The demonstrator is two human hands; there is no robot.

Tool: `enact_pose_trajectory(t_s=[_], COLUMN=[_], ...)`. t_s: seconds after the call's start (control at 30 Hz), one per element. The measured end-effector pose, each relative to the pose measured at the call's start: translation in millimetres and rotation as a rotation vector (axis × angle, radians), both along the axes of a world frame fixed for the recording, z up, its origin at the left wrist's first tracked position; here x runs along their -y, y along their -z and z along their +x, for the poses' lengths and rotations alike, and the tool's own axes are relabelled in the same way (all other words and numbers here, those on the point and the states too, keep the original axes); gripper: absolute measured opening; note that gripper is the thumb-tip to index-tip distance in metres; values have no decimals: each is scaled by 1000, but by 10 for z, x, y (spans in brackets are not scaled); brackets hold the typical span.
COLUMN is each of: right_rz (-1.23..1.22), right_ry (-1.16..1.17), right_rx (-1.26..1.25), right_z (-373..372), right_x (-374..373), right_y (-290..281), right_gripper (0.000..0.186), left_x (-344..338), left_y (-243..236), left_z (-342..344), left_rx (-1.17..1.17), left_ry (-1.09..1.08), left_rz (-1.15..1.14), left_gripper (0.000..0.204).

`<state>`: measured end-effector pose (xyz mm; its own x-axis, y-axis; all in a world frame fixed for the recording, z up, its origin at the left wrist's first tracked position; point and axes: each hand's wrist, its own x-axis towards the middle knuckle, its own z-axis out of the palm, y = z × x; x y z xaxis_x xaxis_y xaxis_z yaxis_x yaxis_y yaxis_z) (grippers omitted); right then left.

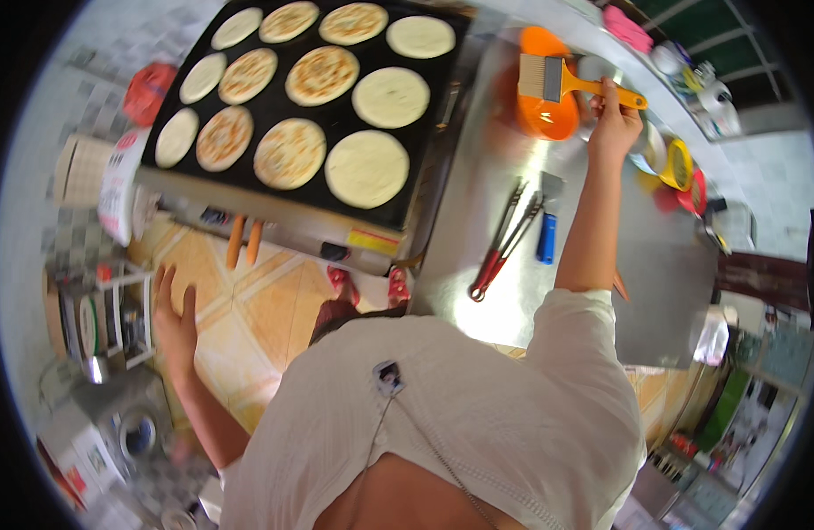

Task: The person places round dough discs onto a hot griddle and cooks them. They use a brush to apply oil to the cooking pancakes and a spatula to flip them. Once cooked, the pancakes are transferred with tongs to a wire cooling rack and then arranged on a wooden tray.

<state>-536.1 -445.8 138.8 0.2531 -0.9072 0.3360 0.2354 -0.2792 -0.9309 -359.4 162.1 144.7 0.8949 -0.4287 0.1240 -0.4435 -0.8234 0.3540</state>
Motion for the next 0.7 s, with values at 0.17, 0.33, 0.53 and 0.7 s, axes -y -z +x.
enact_pose_trajectory(t_s=[0.17, 0.33, 0.53, 0.7], right_rz=[-54, -446, -274, -911], right_ry=[209, 384, 280, 555], right_rx=[-272, -738, -602, -1041], right_z=[-181, -227, -221, -607], right_x=[834, 924, 995, 1745], right_y=[601, 1059, 826, 1432], right_gripper=[20, 16, 24, 29], left_x=[-121, -112, -305, -491], left_y=[129, 76, 14, 98], left_z=[83, 114, 146, 282], left_rx=[-38, -46, -1, -1], left_ry=[19, 14, -39, -65], left_rz=[18, 23, 61, 86], left_gripper=[40, 41, 39, 39])
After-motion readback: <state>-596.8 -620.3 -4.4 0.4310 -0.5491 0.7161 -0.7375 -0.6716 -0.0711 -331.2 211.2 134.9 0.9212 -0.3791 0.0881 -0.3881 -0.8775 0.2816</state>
